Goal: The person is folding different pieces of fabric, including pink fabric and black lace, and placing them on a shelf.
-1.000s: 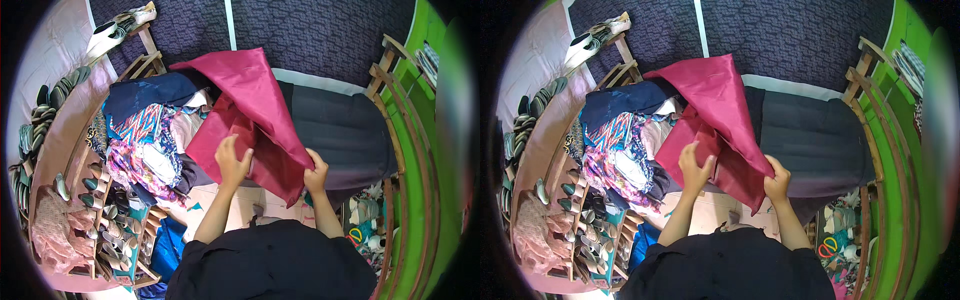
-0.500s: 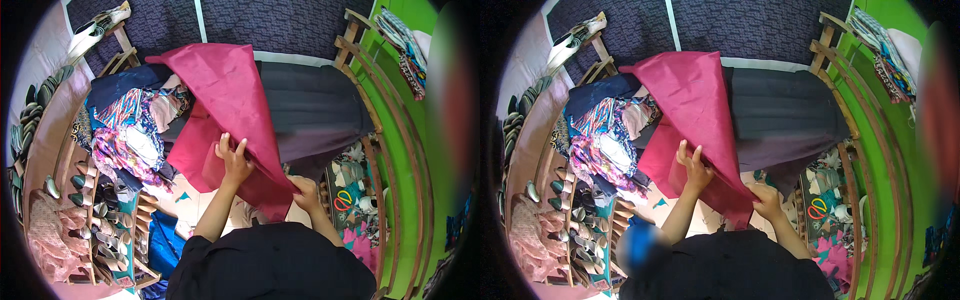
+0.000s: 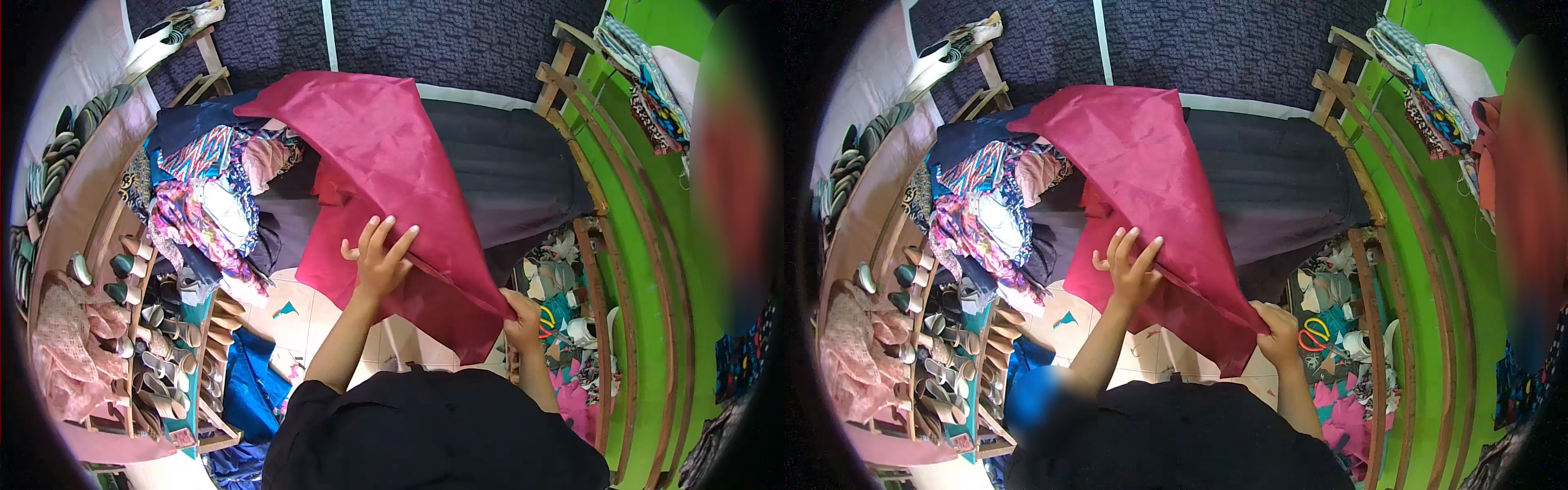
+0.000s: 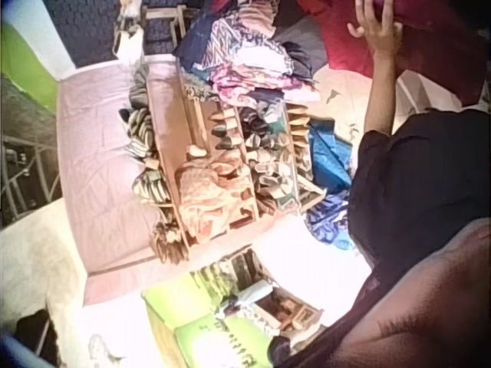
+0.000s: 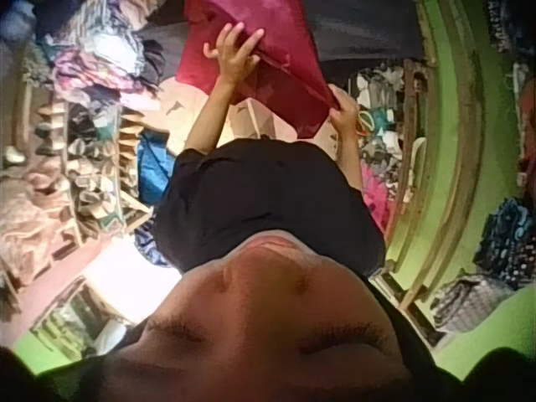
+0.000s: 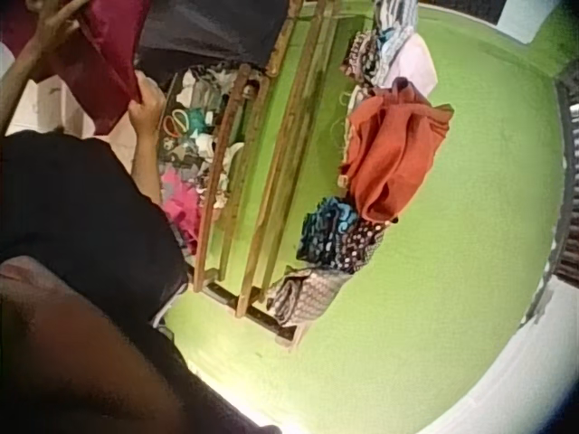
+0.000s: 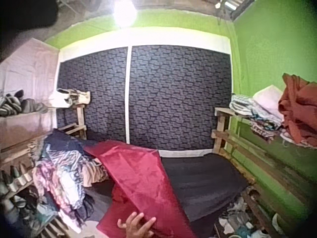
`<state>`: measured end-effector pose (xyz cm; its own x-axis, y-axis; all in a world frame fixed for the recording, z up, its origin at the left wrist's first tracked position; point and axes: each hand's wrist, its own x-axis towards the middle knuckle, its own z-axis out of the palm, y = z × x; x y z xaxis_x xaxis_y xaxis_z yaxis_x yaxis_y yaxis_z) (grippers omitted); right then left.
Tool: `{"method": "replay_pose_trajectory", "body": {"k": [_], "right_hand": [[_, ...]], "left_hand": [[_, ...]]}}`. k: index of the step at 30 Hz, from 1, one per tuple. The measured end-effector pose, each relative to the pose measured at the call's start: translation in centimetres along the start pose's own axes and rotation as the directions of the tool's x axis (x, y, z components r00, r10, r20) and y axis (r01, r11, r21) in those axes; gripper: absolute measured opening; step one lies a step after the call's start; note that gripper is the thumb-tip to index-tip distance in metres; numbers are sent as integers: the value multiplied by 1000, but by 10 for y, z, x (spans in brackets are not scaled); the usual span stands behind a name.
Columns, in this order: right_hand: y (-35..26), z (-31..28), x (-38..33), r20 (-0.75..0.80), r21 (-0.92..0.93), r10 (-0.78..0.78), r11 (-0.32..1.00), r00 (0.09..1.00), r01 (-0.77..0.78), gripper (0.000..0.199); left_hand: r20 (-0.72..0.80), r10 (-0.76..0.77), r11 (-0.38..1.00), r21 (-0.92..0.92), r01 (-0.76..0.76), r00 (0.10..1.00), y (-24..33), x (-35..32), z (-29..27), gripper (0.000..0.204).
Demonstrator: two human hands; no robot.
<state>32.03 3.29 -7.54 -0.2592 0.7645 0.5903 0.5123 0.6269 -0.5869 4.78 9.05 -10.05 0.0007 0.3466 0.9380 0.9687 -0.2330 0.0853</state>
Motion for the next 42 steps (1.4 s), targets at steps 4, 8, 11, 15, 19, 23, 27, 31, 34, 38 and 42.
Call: {"method": "replay_pose_trajectory", "body": {"k": [4,8,11,15,19,23,27,31,34,38,42], "right_hand": [[2,-30,-19,9,-42,44,998,999,-43,34],[1,-65,-42,-46,-117,34,992,998,-39,34],[6,-89,-61,-57,-191,-1,982,998,-10,22],[5,-107,-82,-95,-195,13,980,995,-31,22],[3,-123,-100,-108,-222,20,974,994,-44,28],[16,-147,-126,-181,-332,11,940,983,-72,30],[15,-188,-139,-363,-349,57,917,930,-192,29],[-3,-220,-117,-532,-235,153,918,833,-319,26],[-5,-228,-114,-646,-94,199,937,737,-336,24],[-7,-237,-119,-672,-16,253,935,696,-355,22],[-17,-246,-120,-668,-40,252,927,700,-372,21]], "left_hand": [[-31,-32,998,-55,30,999,20,1,-18,36],[-9,13,989,-144,-15,1000,60,-3,-43,31],[91,81,988,-136,-68,993,89,-3,-66,34],[107,81,953,-301,-45,991,117,5,-89,36],[213,99,943,-332,-23,972,139,4,-110,33],[310,131,928,-374,-5,942,167,-17,-115,28],[309,224,889,-454,-64,924,210,-16,-119,29],[347,342,767,-640,-46,873,236,11,-118,31],[309,365,708,-705,-46,878,247,22,-119,31],[341,383,678,-735,-11,859,252,24,-119,29],[419,395,635,-767,87,818,257,25,-122,27]]}}
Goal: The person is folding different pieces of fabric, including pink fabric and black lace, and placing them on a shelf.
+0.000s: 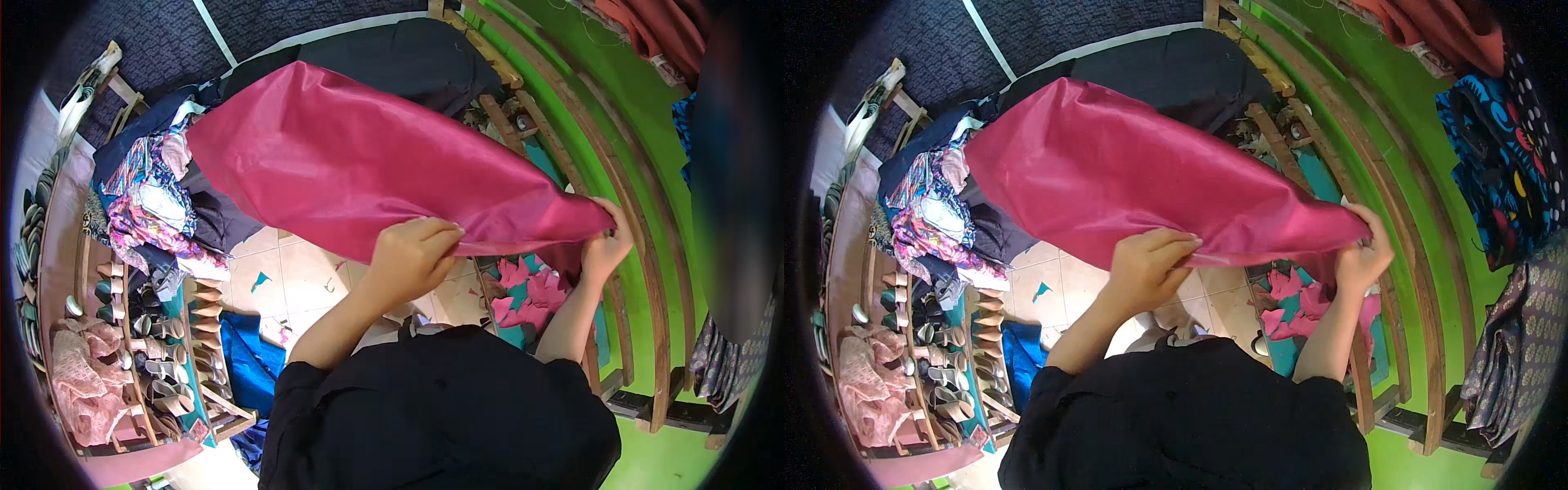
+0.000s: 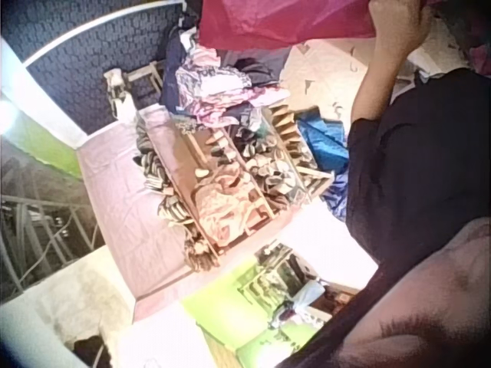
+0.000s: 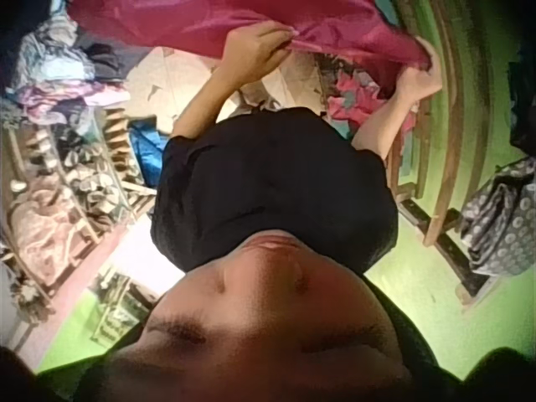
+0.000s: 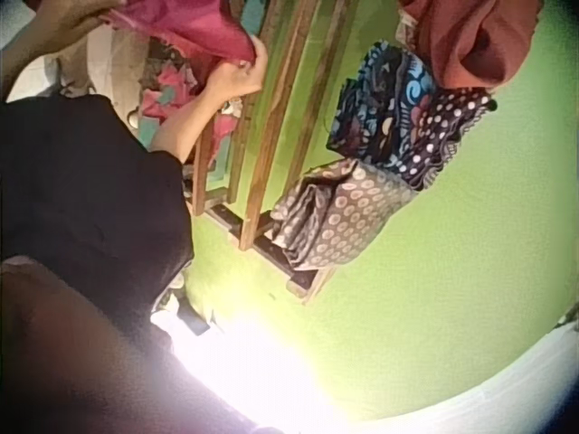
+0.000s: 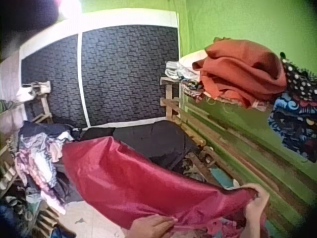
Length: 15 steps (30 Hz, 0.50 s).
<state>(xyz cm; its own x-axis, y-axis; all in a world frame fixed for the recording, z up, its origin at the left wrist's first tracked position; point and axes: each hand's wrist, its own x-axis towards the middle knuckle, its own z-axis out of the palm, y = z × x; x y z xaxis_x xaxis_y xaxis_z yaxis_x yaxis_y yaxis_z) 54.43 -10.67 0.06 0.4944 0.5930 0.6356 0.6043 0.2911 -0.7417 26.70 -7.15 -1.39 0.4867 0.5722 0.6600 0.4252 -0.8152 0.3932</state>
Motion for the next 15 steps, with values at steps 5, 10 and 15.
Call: {"method": "replay_pose_trajectory", "body": {"k": [5,10,15], "right_hand": [[6,-23,-6,-78,-56,-52,997,996,47,19],[16,-43,-16,-176,-117,10,993,984,-31,18],[26,-48,-20,-161,-149,37,987,986,-62,19]], "left_hand": [[77,6,973,-229,12,997,5,1,39,22],[215,12,931,-359,68,977,8,6,63,23],[285,29,911,-403,92,958,4,7,73,23]]}}
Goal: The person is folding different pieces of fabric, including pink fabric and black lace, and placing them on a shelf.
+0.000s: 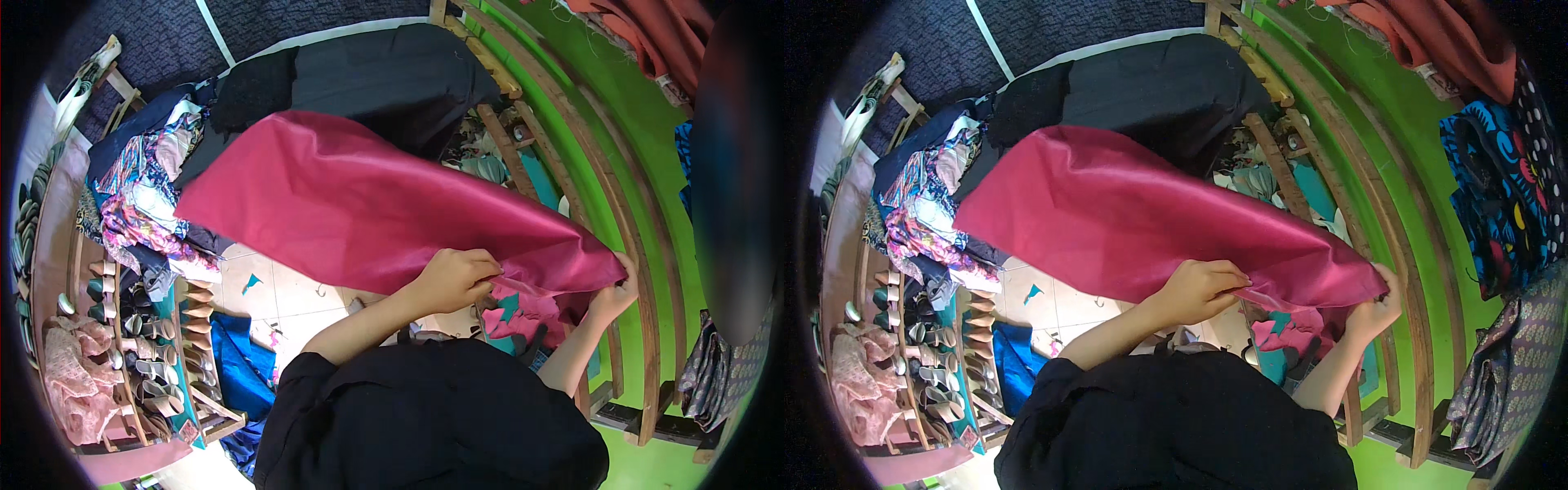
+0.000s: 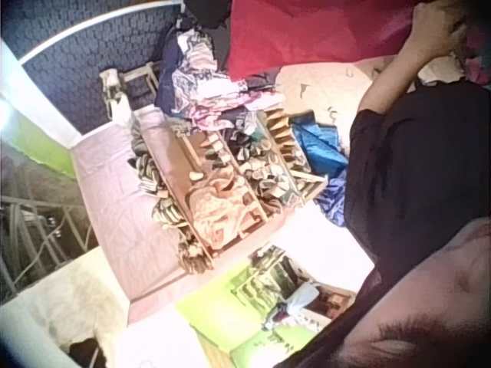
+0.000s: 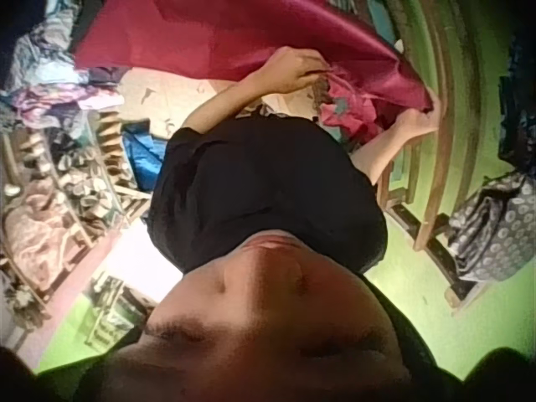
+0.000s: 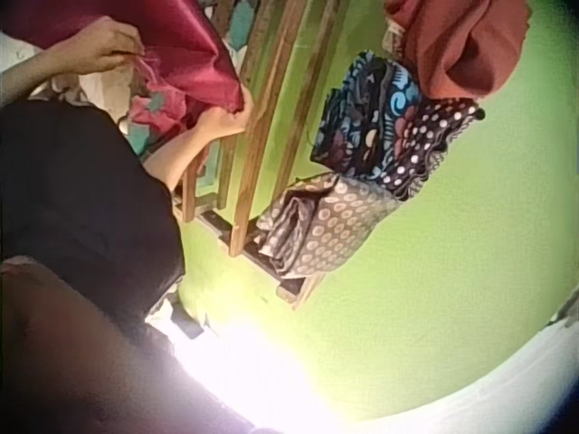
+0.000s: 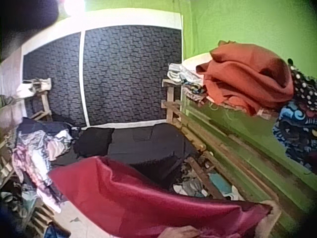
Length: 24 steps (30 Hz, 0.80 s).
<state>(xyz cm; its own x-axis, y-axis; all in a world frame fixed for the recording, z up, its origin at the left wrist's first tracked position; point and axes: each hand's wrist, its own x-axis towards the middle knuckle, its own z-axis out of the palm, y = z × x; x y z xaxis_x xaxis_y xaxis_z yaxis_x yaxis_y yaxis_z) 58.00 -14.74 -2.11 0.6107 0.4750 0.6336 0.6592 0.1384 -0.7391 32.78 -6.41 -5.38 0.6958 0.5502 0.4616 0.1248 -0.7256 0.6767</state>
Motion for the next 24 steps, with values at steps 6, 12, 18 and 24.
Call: {"method": "replay_pose_trajectory", "body": {"k": [6,12,18,24], "right_hand": [[-3,39,2,160,148,-35,989,986,11,17],[-35,156,-8,504,234,-193,969,842,82,16],[-109,244,-31,598,356,-458,887,658,294,14],[-162,293,-50,674,416,-555,830,487,371,16]], "left_hand": [[-73,-87,995,32,89,994,-6,-20,-28,18],[-270,-417,870,156,467,868,-17,-72,-106,22],[-438,-609,568,340,749,661,-11,-136,-177,22],[-617,-561,359,421,833,553,-8,-186,-201,18]]}}
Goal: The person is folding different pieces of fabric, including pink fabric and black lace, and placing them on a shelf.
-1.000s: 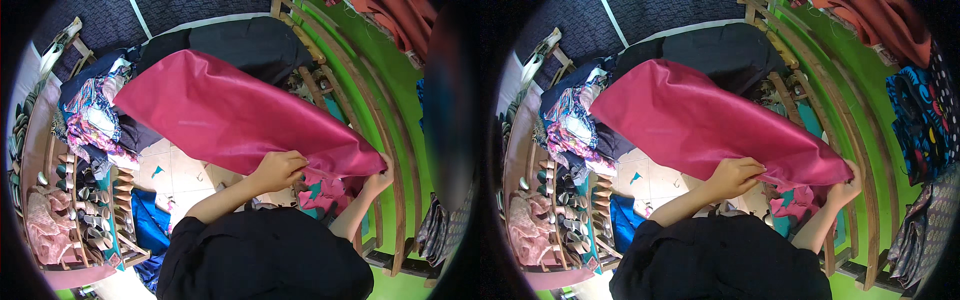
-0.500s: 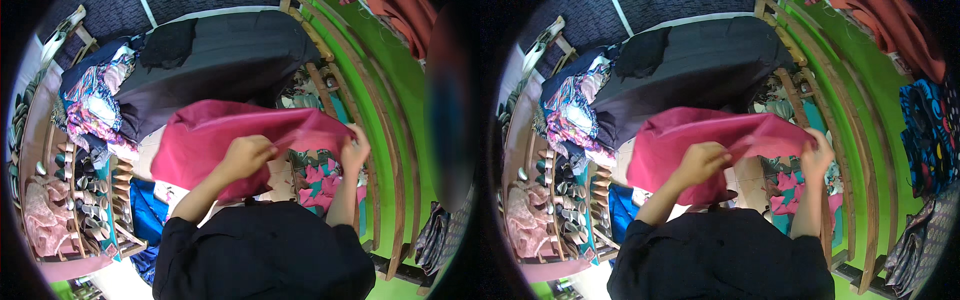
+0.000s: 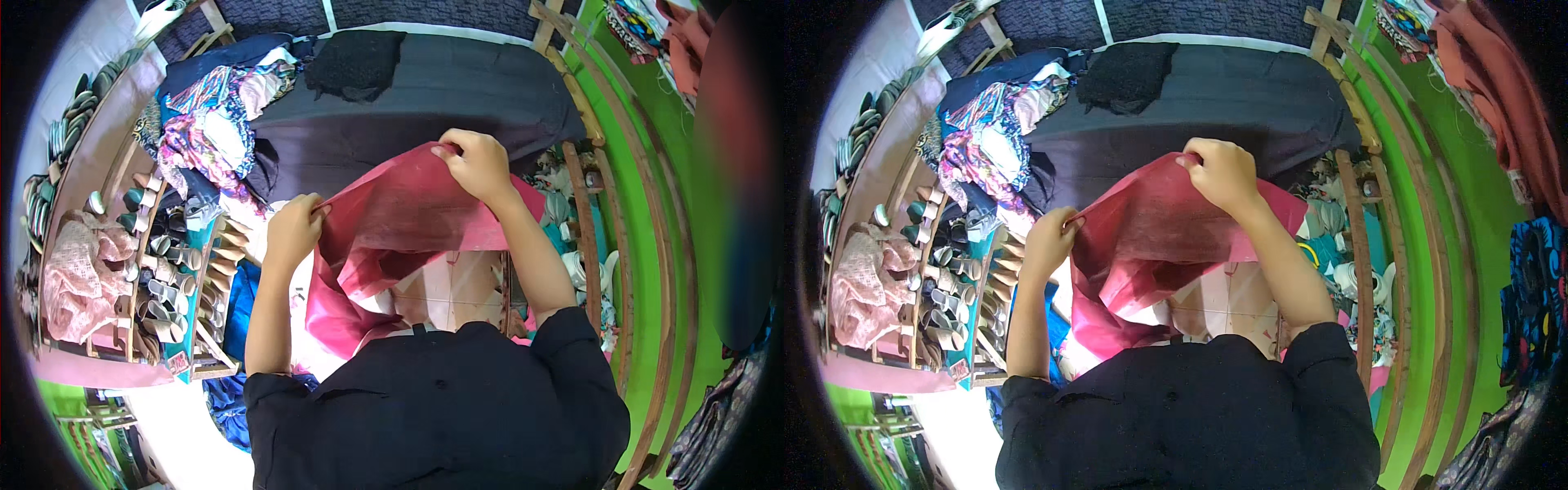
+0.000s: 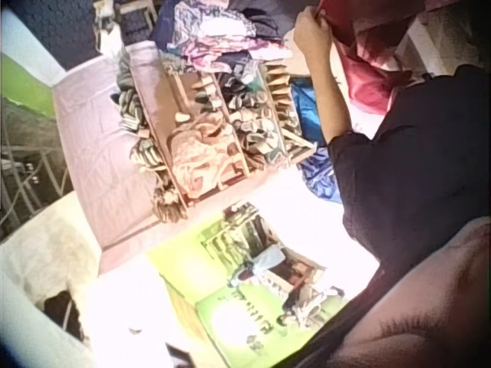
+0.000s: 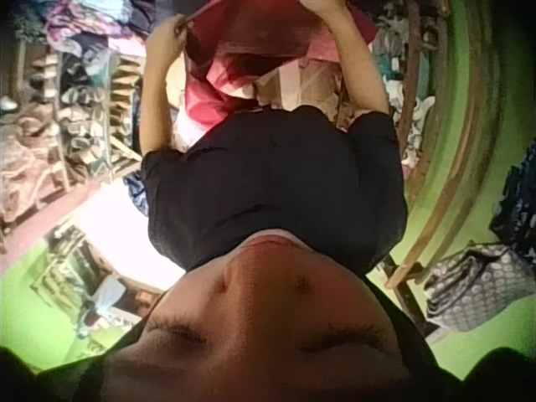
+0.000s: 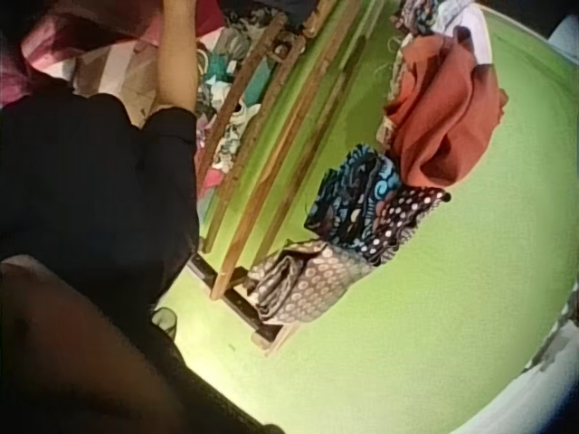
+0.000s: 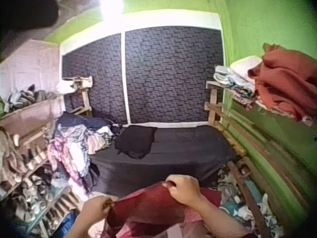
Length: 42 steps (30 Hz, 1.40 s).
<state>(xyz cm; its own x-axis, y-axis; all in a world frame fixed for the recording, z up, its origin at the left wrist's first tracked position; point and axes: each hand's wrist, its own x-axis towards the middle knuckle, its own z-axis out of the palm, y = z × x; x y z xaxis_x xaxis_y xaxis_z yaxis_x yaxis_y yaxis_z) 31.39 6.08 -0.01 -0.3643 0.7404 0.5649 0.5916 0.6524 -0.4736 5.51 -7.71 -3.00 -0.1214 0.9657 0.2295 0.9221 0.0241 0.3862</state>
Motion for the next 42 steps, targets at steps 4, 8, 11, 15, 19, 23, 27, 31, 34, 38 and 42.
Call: {"method": "replay_pose_trajectory", "body": {"k": [4,8,11,15,19,23,27,31,34,38,42], "right_hand": [[-19,11,32,43,3,-18,1000,999,18,15],[-22,16,61,-28,-49,-12,999,1000,10,15],[-30,20,78,-101,-62,-31,998,994,25,15],[-34,22,96,-134,-112,-93,991,987,78,15],[-30,11,104,-162,-127,-72,991,984,51,15],[-27,8,106,-182,-128,-49,991,982,26,16],[-15,0,108,-224,-146,-43,989,974,10,15],[4,-13,112,-310,-120,21,991,950,-61,15],[17,-23,116,-322,-90,113,985,940,-150,17],[29,-33,120,-296,-391,-153,920,943,27,15],[36,-39,133,-220,-495,-218,865,951,84,20]], "left_hand": [[-136,-37,999,24,40,990,-13,-1,-10,19],[-49,-169,984,-58,166,984,-1,0,-20,32],[-30,-133,989,-70,130,991,23,-8,-19,48],[-7,-68,993,101,68,998,34,-11,-19,50],[-102,-165,982,82,173,981,3,-14,-24,44],[-172,-203,977,24,210,964,-10,-18,-12,27],[-132,-247,964,64,257,960,-17,-26,-4,29],[-269,-240,946,151,287,933,-37,-35,2,33],[-463,-108,949,216,231,880,-54,-28,-3,37],[-460,-36,978,166,126,887,-74,-3,-23,21],[-458,-34,969,202,141,888,-90,51,-43,18]]}}
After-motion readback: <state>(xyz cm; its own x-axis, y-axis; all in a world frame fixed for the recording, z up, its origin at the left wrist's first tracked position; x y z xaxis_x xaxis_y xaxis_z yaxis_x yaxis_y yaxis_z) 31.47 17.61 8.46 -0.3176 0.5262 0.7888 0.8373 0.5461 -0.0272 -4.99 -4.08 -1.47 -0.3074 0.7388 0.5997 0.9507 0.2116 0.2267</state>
